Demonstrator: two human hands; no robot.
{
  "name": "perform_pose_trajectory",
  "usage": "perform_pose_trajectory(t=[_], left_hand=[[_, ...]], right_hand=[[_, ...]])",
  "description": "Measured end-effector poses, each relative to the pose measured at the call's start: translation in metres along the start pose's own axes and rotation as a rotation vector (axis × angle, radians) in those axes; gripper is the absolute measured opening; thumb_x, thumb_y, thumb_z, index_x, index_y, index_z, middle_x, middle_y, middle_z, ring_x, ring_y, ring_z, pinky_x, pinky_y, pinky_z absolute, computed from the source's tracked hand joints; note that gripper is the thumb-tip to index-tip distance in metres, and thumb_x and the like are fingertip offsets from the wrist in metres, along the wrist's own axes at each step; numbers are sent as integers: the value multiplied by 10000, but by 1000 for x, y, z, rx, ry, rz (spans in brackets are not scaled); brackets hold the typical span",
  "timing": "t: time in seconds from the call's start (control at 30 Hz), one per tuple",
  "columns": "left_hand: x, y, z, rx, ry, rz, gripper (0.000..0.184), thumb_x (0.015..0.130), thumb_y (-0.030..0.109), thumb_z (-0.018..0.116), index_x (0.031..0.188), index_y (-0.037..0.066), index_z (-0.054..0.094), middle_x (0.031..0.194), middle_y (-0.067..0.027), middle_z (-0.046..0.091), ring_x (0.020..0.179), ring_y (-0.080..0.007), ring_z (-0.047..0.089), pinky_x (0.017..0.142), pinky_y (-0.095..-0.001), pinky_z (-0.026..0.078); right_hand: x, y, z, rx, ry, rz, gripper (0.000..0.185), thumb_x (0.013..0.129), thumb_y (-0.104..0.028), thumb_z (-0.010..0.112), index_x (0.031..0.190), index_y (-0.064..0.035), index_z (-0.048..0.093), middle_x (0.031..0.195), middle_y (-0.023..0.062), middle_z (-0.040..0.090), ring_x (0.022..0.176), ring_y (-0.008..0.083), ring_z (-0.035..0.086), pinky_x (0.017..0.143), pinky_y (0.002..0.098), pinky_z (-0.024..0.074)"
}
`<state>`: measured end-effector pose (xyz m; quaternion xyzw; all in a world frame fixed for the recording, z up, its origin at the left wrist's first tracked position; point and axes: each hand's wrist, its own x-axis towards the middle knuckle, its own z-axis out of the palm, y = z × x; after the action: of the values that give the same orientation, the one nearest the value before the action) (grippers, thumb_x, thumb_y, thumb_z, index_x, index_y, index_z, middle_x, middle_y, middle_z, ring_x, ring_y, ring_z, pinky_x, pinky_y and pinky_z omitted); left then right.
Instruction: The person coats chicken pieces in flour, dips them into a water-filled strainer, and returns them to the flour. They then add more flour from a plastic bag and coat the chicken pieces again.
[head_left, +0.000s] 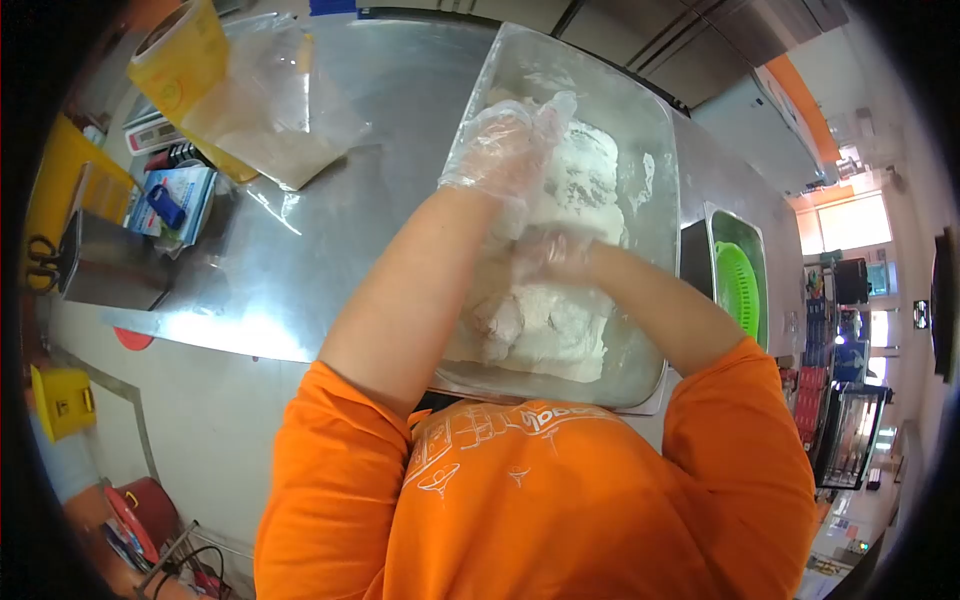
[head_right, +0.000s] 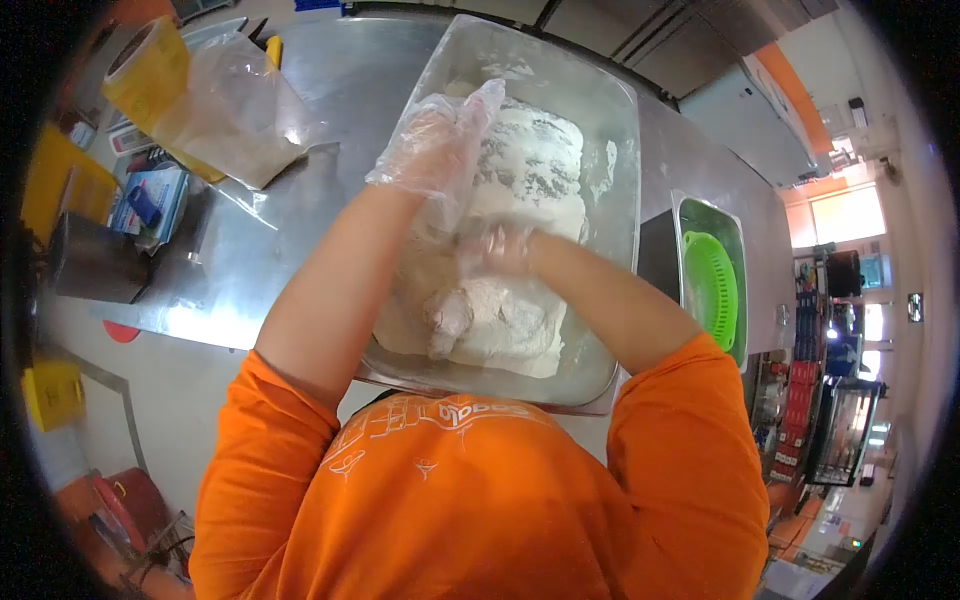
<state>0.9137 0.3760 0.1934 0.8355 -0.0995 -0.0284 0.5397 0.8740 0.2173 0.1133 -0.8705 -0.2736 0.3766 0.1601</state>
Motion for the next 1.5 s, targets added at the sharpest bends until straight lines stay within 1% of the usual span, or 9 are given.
perform_pose_trajectory(t=[0.13,0.23,0.4,0.53,0.57,0.73,0.97,1.33,1.5], left_hand=[[-2,-1,11,100,70,44,534,908,450,356,984,-17,604,1013,-227,587,983,-361,550,858,-389,410],[-8,4,6,3,33,-12,532,908,445,350,1003,-15,601,1023,-225,588,992,-360,547,866,-395,405],[-4,7,1,203,-175,55,553,907,466,342,1045,-11,585,1040,-230,581,1011,-360,539,878,-398,403],[-6,7,3,187,-186,22,567,904,474,347,1041,-23,581,1028,-233,581,1011,-359,540,881,-403,403],[-4,3,4,194,-149,42,570,901,477,353,1036,-27,581,1022,-233,582,1010,-360,541,882,-405,402],[-5,6,3,185,-175,31,592,884,504,389,1022,-39,581,1003,-235,586,999,-365,543,890,-406,399],[-2,-6,10,164,-194,57,623,868,528,411,1032,-52,566,1057,-240,565,1042,-353,520,902,-400,386],[-6,-3,16,318,-196,183,581,887,496,393,1044,-39,556,1080,-232,565,1025,-360,533,890,-400,405],[-4,-24,35,559,-729,407,539,850,493,401,1106,50,570,1080,-177,587,1020,-302,555,891,-376,419]], right_hand=[[7,-37,-12,-167,113,235,522,814,-354,572,1250,-86,469,1249,127,499,1170,245,452,989,367,352],[51,-59,46,38,179,-101,515,844,-358,508,1277,-86,442,1269,124,482,1195,243,427,1000,381,324],[16,-64,114,46,50,-84,379,845,-303,464,1149,-86,525,1104,159,552,1069,271,508,934,387,373],[-45,-46,67,-88,-45,238,299,834,-255,447,1006,-92,630,937,192,625,948,302,583,873,393,421],[-55,-45,51,-152,-128,403,312,835,-278,443,1012,-96,624,942,194,623,952,308,581,873,397,420],[-80,-45,63,-725,99,2,527,854,-483,389,1285,-182,417,1315,154,415,1135,371,450,939,473,365],[-69,-17,23,-165,-65,543,646,779,-365,578,1319,-79,367,1342,187,377,1183,374,416,989,438,345],[-66,-6,65,-296,336,499,552,818,-233,576,1296,-69,355,1247,196,467,1042,337,530,891,402,435],[-87,-53,-7,-45,318,538,602,789,-316,627,1290,-89,386,1160,189,537,994,324,556,868,384,442]])
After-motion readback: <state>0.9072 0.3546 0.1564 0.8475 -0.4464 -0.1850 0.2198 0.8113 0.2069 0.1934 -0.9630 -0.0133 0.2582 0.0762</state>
